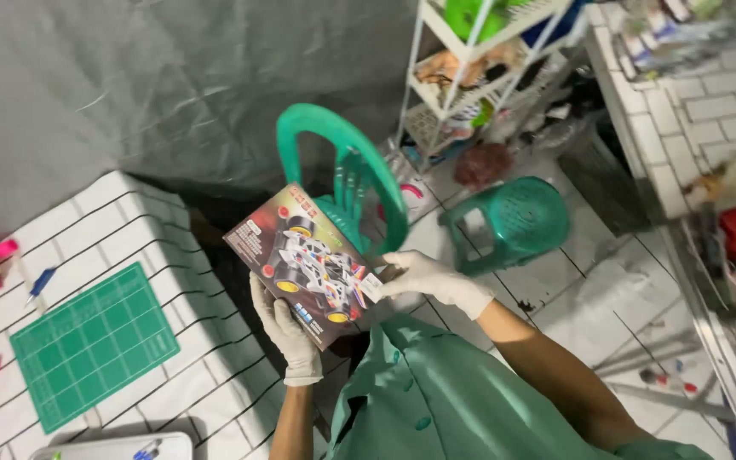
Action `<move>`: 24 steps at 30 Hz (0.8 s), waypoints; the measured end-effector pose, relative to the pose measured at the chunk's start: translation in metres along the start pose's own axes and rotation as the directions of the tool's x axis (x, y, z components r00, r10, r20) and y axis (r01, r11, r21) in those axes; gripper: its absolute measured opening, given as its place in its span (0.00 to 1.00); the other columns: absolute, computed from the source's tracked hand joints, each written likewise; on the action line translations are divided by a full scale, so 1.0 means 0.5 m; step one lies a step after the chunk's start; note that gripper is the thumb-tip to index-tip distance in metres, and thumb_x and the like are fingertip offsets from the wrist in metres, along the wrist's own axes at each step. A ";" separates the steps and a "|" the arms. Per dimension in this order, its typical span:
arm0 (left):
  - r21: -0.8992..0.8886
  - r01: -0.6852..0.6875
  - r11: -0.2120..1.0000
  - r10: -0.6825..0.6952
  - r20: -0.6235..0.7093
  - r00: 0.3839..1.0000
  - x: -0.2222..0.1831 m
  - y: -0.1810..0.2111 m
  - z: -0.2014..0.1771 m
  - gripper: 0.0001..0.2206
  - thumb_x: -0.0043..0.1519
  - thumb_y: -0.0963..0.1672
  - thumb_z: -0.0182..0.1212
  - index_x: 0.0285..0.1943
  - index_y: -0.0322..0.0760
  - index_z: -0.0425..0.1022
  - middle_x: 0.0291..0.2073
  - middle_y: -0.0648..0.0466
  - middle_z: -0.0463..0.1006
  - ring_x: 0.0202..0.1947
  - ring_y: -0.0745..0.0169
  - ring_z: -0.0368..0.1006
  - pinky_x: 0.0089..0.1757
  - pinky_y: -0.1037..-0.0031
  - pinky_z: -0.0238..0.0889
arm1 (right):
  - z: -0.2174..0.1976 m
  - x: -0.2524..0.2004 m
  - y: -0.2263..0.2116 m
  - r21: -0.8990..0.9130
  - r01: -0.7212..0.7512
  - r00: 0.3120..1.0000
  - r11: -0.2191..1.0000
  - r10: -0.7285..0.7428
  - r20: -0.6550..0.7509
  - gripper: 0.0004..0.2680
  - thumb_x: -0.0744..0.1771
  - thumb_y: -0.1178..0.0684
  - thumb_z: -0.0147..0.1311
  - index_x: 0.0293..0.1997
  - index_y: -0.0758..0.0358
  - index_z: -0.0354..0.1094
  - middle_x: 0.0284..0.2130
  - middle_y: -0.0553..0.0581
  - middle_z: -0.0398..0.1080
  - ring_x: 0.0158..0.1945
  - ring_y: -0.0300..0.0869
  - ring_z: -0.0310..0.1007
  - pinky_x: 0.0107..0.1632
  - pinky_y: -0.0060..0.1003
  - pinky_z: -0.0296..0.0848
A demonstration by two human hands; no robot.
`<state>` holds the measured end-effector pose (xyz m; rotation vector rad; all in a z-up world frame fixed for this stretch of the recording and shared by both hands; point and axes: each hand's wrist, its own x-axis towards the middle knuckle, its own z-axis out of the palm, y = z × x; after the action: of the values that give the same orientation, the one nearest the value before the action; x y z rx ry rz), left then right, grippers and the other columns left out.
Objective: Unboxing a toy car kit and beginning assembly by attaching tires to the chassis
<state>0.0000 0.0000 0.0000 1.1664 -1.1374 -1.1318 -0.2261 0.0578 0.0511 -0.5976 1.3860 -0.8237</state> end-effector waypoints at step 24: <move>0.154 0.231 0.961 -0.232 0.902 0.363 -0.126 -0.059 0.553 0.22 0.68 0.39 0.48 0.74 0.43 0.62 0.49 0.50 0.77 0.47 0.61 0.76 0.49 0.69 0.72 | -0.337 -0.358 0.353 0.485 0.458 0.564 0.745 0.177 -0.806 0.28 0.64 0.52 0.66 0.69 0.76 0.61 0.52 0.74 0.74 0.42 0.55 0.81 0.46 0.44 0.79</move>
<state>-0.2821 0.0385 -0.0178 0.6212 -1.8289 -2.1588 -0.3641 0.3226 0.0013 0.3313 1.7103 -1.8061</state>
